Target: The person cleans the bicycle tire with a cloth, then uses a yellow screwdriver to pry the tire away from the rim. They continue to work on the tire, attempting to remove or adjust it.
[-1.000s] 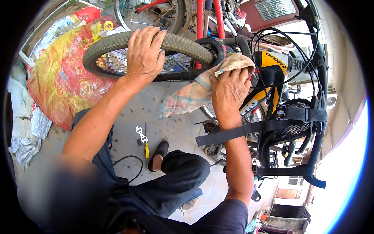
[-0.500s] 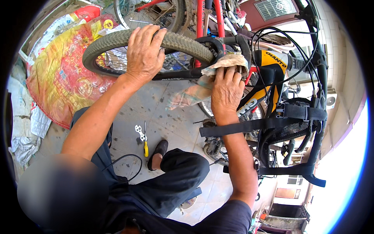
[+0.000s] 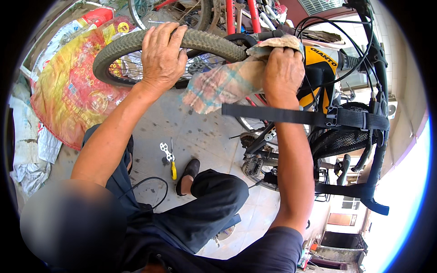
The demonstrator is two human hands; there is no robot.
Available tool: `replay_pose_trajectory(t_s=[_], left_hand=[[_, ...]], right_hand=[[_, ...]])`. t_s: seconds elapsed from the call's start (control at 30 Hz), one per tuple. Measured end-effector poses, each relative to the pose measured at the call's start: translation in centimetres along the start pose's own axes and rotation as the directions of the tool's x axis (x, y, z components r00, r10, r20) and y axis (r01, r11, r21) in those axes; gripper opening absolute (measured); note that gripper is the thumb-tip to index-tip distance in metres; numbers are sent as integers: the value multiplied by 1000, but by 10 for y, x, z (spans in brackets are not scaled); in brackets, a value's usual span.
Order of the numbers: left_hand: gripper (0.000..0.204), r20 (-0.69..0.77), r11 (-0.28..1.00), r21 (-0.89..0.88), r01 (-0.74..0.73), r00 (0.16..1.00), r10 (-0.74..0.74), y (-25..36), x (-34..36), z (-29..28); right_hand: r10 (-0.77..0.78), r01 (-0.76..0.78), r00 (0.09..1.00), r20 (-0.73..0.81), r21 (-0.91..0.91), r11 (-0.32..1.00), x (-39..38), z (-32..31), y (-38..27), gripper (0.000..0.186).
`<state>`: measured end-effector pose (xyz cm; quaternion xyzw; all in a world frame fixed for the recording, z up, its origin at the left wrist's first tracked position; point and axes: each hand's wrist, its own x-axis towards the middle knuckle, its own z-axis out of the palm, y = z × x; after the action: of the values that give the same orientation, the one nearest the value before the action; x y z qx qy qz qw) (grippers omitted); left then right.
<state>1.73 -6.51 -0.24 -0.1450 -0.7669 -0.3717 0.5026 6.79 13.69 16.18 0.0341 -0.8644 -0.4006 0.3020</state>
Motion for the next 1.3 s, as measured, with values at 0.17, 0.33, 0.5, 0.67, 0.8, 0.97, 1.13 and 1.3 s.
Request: replay_pose_trajectory(t_s=[0.17, 0.33, 0.5, 0.67, 0.8, 0.97, 1.13, 1.3], left_hand=[[53, 28, 999, 35, 5, 1000, -6, 2, 1, 2], [53, 49, 999, 47, -6, 999, 4, -1, 1, -1], [53, 56, 1000, 26, -14, 998, 13, 0, 1, -3], [54, 46, 1000, 8, -5, 999, 5, -2, 3, -5], [54, 39, 1000, -5, 0, 999, 1, -1, 2, -4], [53, 9, 1000, 3, 2, 1000, -2, 2, 1, -1], [52, 5, 999, 33, -2, 1000, 1, 0, 2, 0], [52, 20, 999, 35, -30, 999, 29, 3, 1, 0]], right_hand=[[-85, 84, 992, -90, -18, 996, 33, 23, 2, 15], [-89, 91, 996, 22, -52, 995, 20, 16, 1, 18], [-98, 104, 983, 154, -37, 994, -3, -8, 5, 16], [-140, 126, 962, 235, 75, 989, -31, -40, -2, 19], [-135, 108, 975, 179, 154, 982, -45, -36, -11, 25], [-117, 98, 991, 61, 254, 962, -37, -3, -20, 21], [40, -8, 995, -91, 324, 946, -22, 10, -25, 14], [68, -14, 990, -121, 396, 918, -46, 12, -40, 22]])
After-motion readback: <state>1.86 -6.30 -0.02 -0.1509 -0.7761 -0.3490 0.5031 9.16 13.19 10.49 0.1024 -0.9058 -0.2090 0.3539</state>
